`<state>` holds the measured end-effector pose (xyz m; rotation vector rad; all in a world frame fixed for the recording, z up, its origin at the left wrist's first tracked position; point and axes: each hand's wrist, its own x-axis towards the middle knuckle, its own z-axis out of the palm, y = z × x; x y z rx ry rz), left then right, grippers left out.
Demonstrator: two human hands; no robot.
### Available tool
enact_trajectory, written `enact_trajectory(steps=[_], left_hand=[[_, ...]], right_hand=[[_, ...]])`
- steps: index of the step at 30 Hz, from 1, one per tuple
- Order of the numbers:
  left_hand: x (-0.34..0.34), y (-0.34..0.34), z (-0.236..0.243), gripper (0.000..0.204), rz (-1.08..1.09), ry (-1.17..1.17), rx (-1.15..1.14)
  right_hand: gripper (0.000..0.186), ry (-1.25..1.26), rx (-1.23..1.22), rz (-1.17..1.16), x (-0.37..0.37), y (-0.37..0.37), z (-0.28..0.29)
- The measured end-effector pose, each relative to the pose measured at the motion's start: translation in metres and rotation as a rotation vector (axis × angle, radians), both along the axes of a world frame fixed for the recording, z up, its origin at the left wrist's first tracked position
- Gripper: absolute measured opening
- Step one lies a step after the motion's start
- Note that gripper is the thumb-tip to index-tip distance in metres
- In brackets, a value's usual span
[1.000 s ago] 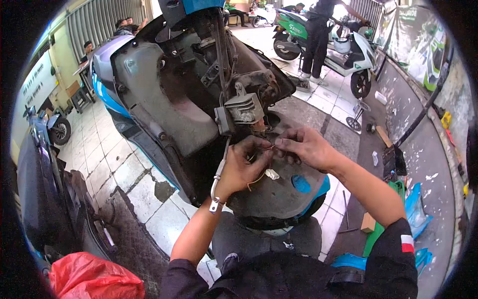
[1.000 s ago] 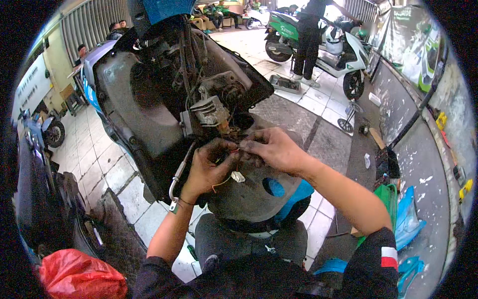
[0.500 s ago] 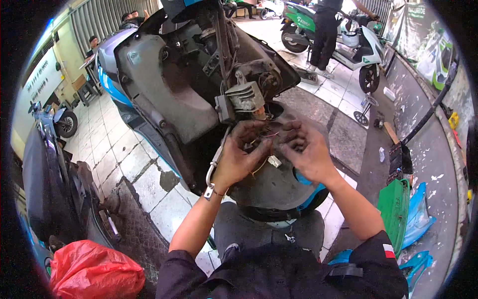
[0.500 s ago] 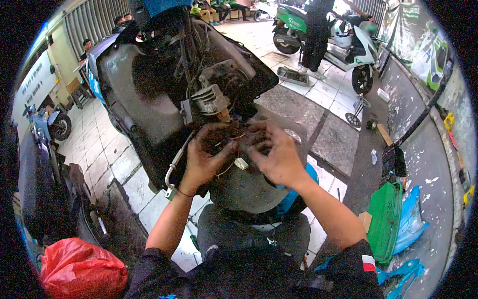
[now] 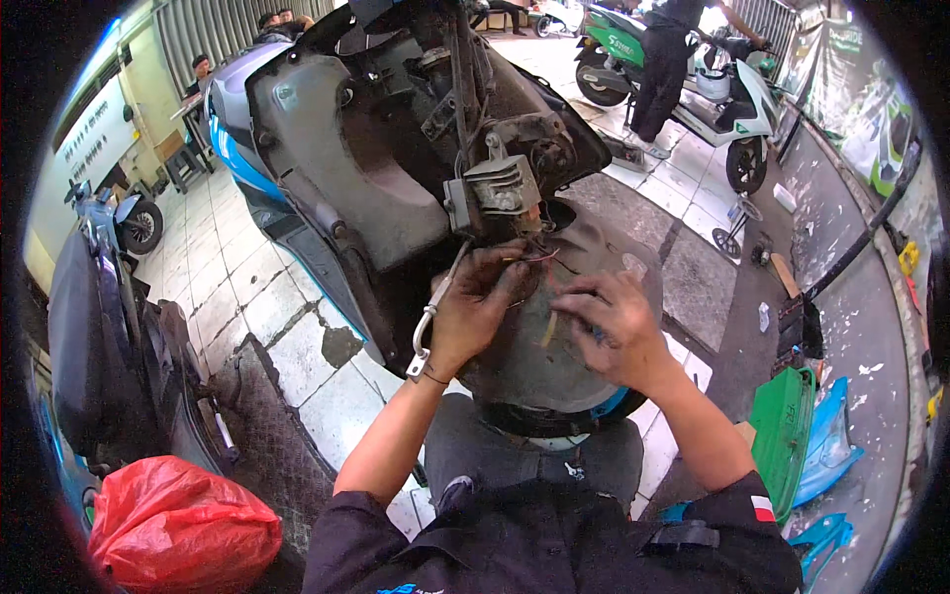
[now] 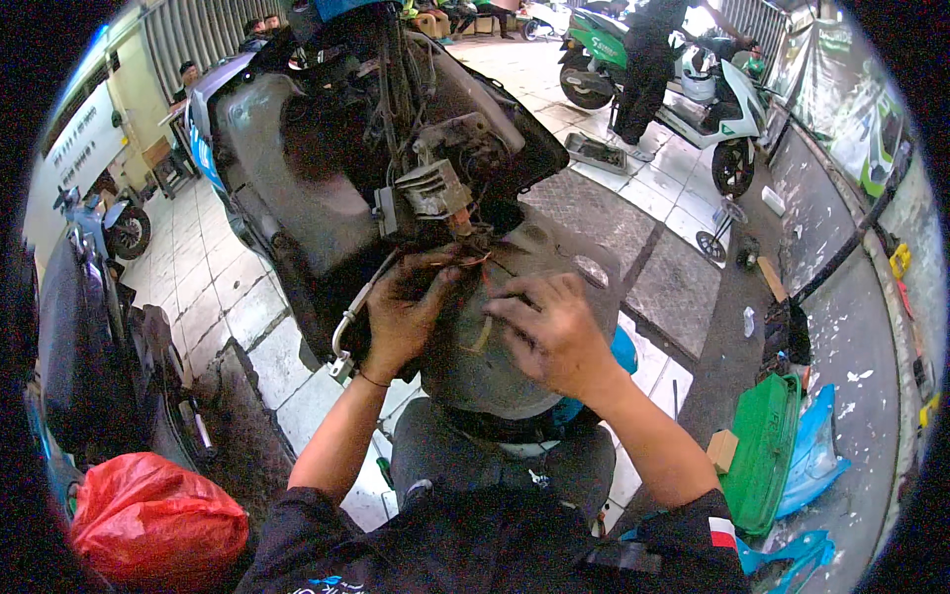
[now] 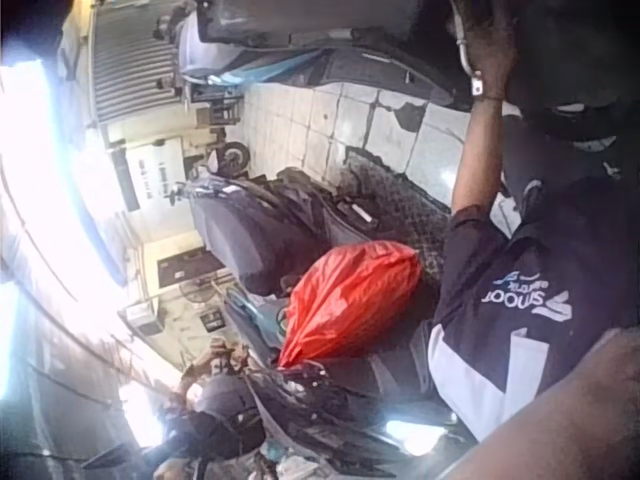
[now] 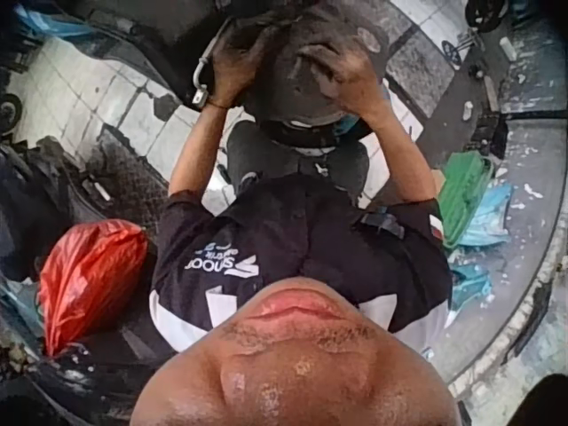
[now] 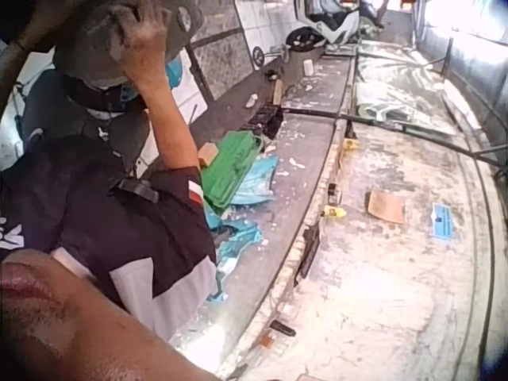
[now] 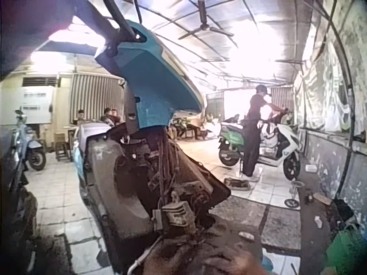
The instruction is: Stripping and connecting electrical wires on a scooter during a repair task.
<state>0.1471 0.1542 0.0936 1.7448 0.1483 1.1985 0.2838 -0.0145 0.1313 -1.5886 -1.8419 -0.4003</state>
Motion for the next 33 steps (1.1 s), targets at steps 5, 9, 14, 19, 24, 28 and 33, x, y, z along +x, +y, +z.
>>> enact_trajectory(steps=[5, 9, 14, 19, 24, 28, 33], left_hand=[[-0.001, 0.006, 0.009, 0.015, 0.136, 0.115, 0.19], [0.004, 0.011, 0.005, 0.017, 0.082, 0.141, 0.179], [0.006, 0.009, 0.008, 0.014, -0.07, 0.08, 0.111], [0.008, 0.008, 0.014, 0.012, -0.011, 0.102, 0.245], [0.011, 0.011, 0.01, 0.012, 0.03, 0.099, 0.251], [0.011, 0.01, 0.015, 0.012, 0.013, 0.152, 0.213], [0.01, 0.007, 0.018, 0.014, 0.068, 0.165, 0.268]], right_hand=[[0.031, -0.151, 0.007, -0.106, 0.017, -0.009, 0.002], [0.032, -0.212, -0.013, -0.11, 0.022, -0.012, -0.003], [0.027, -0.29, 0.065, -0.081, 0.033, -0.014, -0.006], [0.025, -0.146, 0.028, -0.113, 0.031, -0.013, -0.004], [0.03, -0.045, 0.061, -0.105, 0.036, -0.012, -0.022], [0.037, 0.204, 0.111, -0.093, 0.03, -0.016, -0.017], [0.042, 0.253, 0.142, -0.187, 0.035, -0.03, -0.004]])
